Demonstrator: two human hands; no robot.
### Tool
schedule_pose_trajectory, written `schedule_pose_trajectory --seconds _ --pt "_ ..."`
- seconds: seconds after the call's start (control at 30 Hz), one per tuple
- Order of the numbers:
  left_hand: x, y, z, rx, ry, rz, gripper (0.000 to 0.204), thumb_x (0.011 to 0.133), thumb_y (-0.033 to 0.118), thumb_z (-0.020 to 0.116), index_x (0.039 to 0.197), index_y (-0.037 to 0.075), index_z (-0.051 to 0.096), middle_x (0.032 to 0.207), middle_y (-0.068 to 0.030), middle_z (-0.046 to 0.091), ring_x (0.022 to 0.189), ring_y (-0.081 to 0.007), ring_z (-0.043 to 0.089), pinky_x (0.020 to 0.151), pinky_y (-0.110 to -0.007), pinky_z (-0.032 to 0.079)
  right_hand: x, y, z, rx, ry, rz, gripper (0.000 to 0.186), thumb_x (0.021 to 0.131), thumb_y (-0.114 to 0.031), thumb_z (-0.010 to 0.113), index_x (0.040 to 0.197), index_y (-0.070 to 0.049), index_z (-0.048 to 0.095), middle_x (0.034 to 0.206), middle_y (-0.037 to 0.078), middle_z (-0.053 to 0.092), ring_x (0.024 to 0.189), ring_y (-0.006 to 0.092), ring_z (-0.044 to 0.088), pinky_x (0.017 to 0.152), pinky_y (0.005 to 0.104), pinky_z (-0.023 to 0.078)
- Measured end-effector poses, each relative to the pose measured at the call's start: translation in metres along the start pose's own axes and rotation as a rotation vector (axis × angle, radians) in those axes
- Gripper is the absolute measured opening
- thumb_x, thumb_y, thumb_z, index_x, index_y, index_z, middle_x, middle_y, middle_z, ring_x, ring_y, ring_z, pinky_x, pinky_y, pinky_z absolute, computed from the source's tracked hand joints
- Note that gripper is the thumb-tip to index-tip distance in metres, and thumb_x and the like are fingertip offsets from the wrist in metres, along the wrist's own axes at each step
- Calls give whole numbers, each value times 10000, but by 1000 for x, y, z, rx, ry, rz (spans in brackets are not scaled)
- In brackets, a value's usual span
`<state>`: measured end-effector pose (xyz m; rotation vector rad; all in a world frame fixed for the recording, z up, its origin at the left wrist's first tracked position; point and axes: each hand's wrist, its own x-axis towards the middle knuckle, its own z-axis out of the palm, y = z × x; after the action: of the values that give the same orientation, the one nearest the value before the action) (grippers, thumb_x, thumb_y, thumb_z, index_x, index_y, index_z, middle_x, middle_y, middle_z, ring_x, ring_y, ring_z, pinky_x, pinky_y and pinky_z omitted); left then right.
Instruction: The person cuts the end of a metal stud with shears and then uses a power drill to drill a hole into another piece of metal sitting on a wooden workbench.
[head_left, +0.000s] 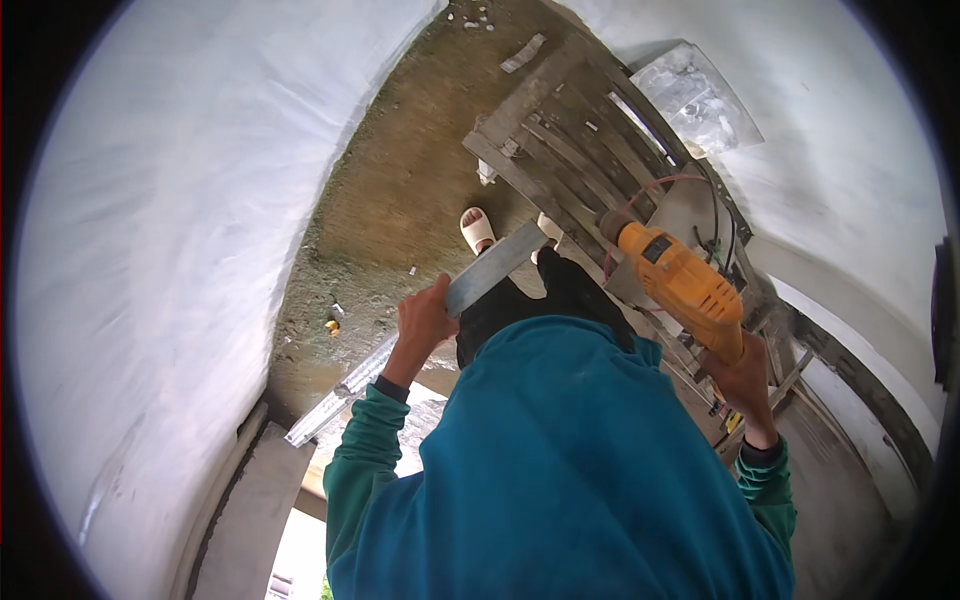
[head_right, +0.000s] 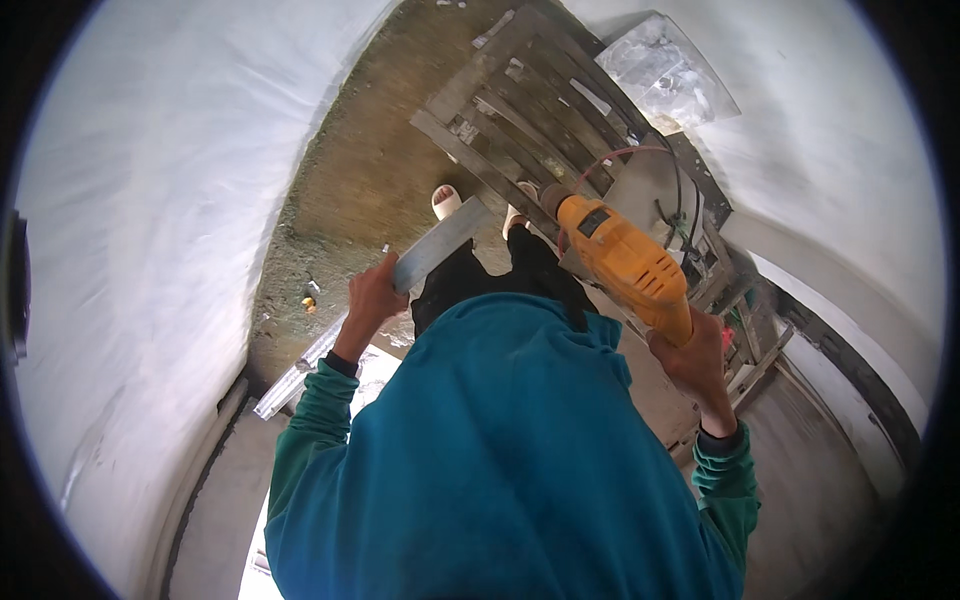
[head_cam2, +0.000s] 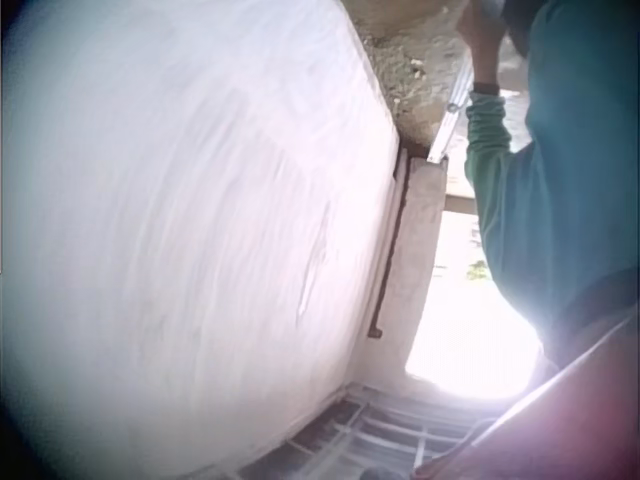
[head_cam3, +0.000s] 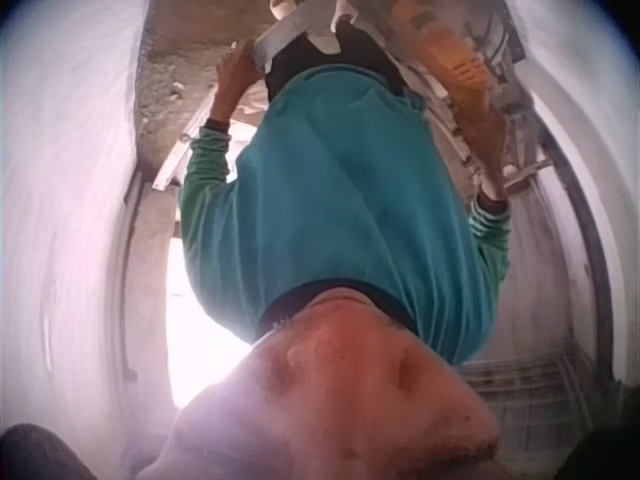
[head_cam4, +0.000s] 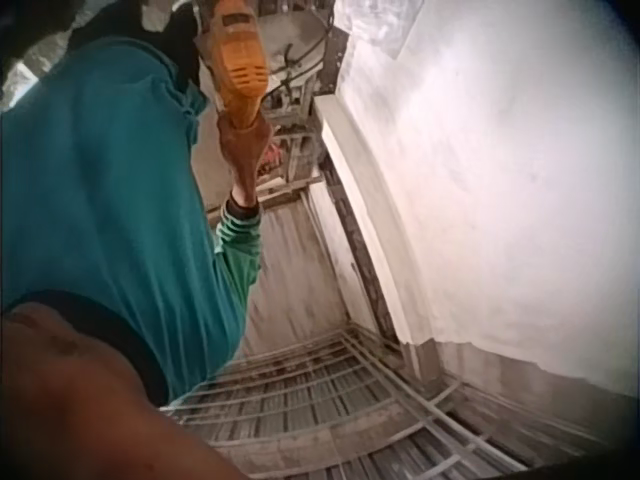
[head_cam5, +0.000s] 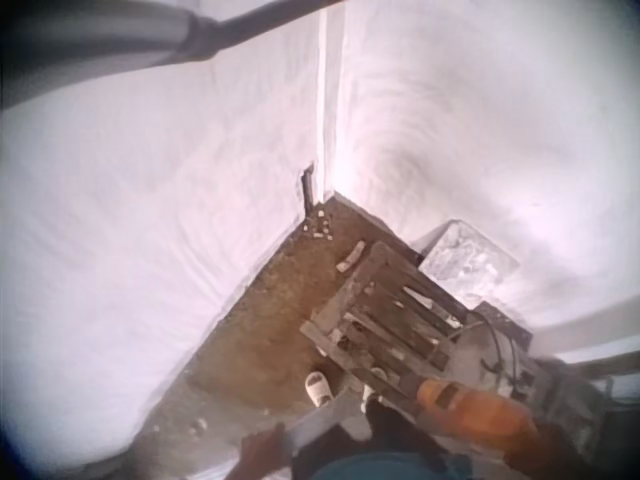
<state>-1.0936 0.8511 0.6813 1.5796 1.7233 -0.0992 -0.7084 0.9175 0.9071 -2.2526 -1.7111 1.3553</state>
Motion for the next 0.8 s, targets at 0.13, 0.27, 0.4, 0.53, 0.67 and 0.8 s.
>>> schedule_pose_trajectory --seconds 0.13,0.27,0.4,0.53,0.67,0.8 --pt "-3 -1 -13 46 78 -26 432 644 184 708 1019 138 497 759 -172 656 747 -400 649 651 -520 491 2 8 5 30 17 -22 251 721 -128 654 914 32 657 687 86 640 598 146 592 599 302 463" --pt "-8 8 -45 98 155 -88 419 646 154 697 1009 119 491 753 -163 655 735 -396 653 645 -505 497 7 20 10 172 -16 8 225 719 -102 633 892 39 656 709 71 645 632 129 590 613 286 462" --pt "-13 20 -75 91 295 -88 414 652 167 699 1010 115 497 751 -167 654 740 -401 652 656 -507 500 14 41 17 300 -18 1 215 713 -84 620 879 49 652 717 68 645 653 115 598 627 265 464" --pt "-17 20 -85 122 326 -105 413 659 173 695 1023 123 507 754 -176 655 743 -412 647 668 -510 500 21 53 23 368 8 -15 215 707 -84 622 870 53 650 720 70 644 653 118 604 624 262 470" --pt "-21 29 -91 99 343 -120 410 659 171 694 1026 122 517 770 -186 655 758 -419 643 682 -520 497 25 60 22 354 -25 -68 206 696 -85 626 851 50 648 704 70 637 629 128 603 605 272 475" --pt "-23 34 -93 117 347 -161 467 653 198 703 1073 107 520 750 -194 647 753 -407 647 695 -513 499 27 57 21 380 -10 -78 197 691 -89 626 834 44 646 668 59 624 591 130 597 575 270 468"
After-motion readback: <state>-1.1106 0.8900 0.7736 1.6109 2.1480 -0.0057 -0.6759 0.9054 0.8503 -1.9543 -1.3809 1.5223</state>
